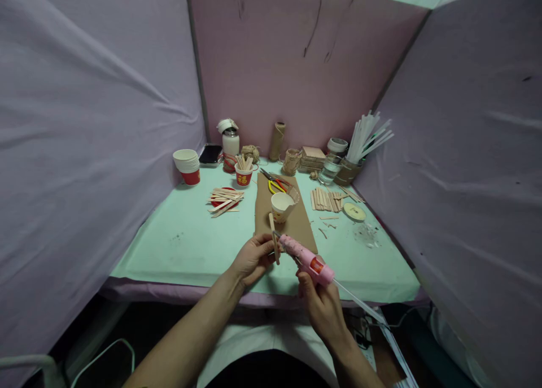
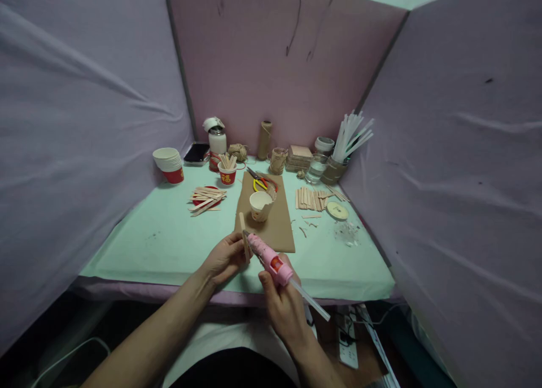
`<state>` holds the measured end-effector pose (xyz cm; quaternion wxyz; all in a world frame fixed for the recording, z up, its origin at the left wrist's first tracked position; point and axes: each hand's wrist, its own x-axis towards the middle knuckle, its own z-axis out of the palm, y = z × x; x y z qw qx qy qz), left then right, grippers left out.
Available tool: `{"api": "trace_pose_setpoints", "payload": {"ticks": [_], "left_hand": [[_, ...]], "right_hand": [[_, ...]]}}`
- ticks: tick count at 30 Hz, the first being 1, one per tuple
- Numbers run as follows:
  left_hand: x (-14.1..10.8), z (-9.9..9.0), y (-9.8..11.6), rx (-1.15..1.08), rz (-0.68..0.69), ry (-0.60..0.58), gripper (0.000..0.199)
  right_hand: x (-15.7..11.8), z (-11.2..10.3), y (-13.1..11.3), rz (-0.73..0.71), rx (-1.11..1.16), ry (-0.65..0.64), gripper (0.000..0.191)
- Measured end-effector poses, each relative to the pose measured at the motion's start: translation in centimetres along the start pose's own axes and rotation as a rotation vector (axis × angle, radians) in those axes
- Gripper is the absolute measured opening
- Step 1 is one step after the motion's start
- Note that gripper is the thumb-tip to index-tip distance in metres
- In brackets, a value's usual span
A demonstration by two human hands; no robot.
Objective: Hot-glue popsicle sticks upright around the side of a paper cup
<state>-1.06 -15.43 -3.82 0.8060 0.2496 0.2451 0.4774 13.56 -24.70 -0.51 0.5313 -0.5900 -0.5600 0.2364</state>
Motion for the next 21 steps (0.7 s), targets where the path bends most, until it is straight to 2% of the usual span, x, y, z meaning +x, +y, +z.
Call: {"api": "trace_pose_setpoints", "payload": {"ticks": [3,21], "left_hand": [[0.02,-0.02,0.02,0.005,0.001,-0.002,0.031],[0.04,0.14,0.25,-0.040,0.025,0.039,0.034]], "right_hand": [[-0.08,0.00,0.25,-0.003,-0.031,-0.048,0.037],[-0.23,-0.27,0.33,-0.029,-0.047,-0.054,0.038]]}}
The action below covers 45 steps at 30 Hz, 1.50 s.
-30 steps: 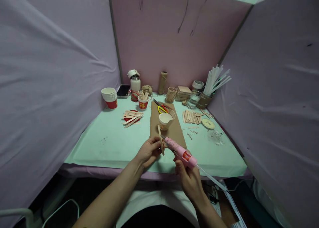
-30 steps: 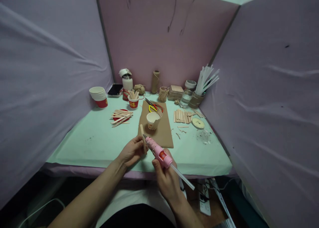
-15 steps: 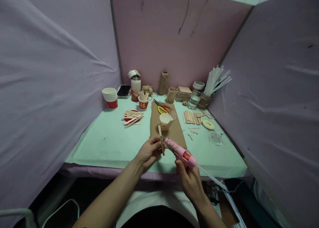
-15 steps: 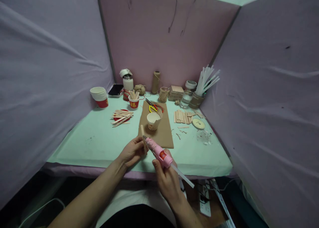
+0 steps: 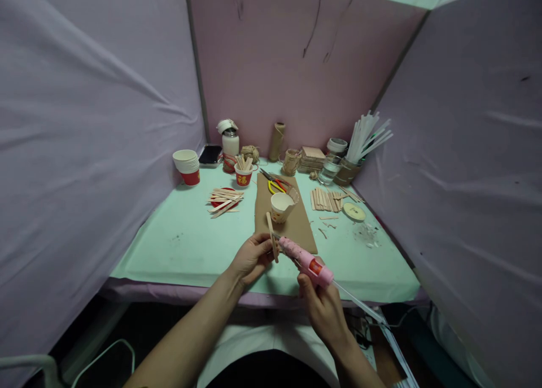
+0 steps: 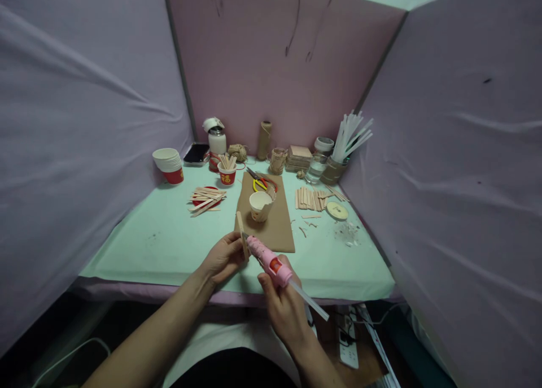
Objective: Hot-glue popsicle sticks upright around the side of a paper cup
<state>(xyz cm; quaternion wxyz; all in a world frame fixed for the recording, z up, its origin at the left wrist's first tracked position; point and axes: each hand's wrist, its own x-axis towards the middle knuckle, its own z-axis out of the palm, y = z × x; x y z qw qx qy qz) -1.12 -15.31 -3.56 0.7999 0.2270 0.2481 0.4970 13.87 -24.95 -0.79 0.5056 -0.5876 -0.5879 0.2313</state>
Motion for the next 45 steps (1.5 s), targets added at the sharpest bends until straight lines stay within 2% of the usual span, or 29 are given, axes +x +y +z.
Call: {"api": "trace_pose_setpoints", "payload": {"ticks": [6,12,18,23,38,45], "left_hand": [[0.1,0.0,0.1,-0.053,0.013,0.052,0.040],[0.2,0.0,0.2,-0.111,0.034,0.085,0.042],[0.2,0.4,0.5,-0.092,0.044,0.056,0.041],[0.3,0.2,0.5,-0.091,0.042,0.033,0.038],[0.7,0.0,0.5,-0.162,0.075,0.076,0.040],[0.6,0.1,0.6,-0.106,0.109,0.064,0.037]], "right_hand": [[-0.2,-0.2,0.1,-0.097,-0.075,-0.061,0.036],[-0.5,-0.6,0.4,-0.114,-0.122,-0.109,0.029],[-0.6,-0.8,0.6,-0.138,-0.126,-0.129,0.026],[-0.7,-0.8,0.6,-0.143,-0.121,-0.143,0.024],[-1.2,-1.3,1.3,-0.131,-0.183,-0.193,0.028],[-1.1,-1.6,1.3,-0.108,-0.178,-0.227,0.027]]}}
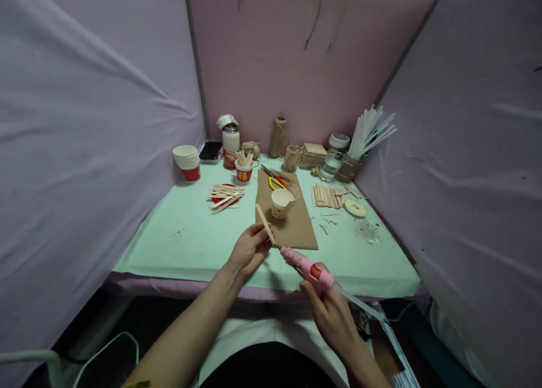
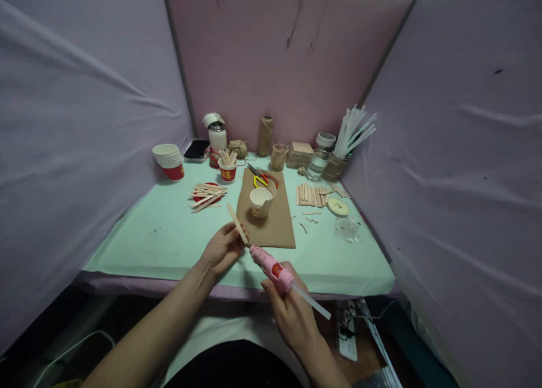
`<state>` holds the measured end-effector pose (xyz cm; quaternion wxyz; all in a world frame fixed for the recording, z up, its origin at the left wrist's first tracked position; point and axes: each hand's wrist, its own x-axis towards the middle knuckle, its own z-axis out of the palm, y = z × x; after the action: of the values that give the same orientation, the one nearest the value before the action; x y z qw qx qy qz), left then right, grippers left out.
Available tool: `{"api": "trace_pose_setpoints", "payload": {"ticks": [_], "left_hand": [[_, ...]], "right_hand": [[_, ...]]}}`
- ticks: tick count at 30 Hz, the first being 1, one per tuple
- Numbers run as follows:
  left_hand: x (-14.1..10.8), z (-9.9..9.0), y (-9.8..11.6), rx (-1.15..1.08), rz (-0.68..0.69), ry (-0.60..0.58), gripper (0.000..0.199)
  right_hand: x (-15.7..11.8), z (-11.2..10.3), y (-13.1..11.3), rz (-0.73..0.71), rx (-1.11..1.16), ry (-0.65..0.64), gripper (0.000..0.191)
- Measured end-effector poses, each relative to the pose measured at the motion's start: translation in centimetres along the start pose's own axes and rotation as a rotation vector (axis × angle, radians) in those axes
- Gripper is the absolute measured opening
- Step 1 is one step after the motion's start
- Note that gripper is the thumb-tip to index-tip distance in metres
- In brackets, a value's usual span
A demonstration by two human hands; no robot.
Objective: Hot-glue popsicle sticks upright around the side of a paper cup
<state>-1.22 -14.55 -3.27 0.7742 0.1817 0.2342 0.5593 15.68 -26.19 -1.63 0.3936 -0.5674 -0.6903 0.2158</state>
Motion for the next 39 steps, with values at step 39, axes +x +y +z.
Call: {"api": "trace_pose_setpoints", "payload": {"ticks": [39], "left_hand": [[3.5,1.8,2.5,0.877,0.586,-0.051,0.011]], "right_hand": [[13.0,-4.9,-2.7,-0.313,-0.266,0.219,0.019]]}}
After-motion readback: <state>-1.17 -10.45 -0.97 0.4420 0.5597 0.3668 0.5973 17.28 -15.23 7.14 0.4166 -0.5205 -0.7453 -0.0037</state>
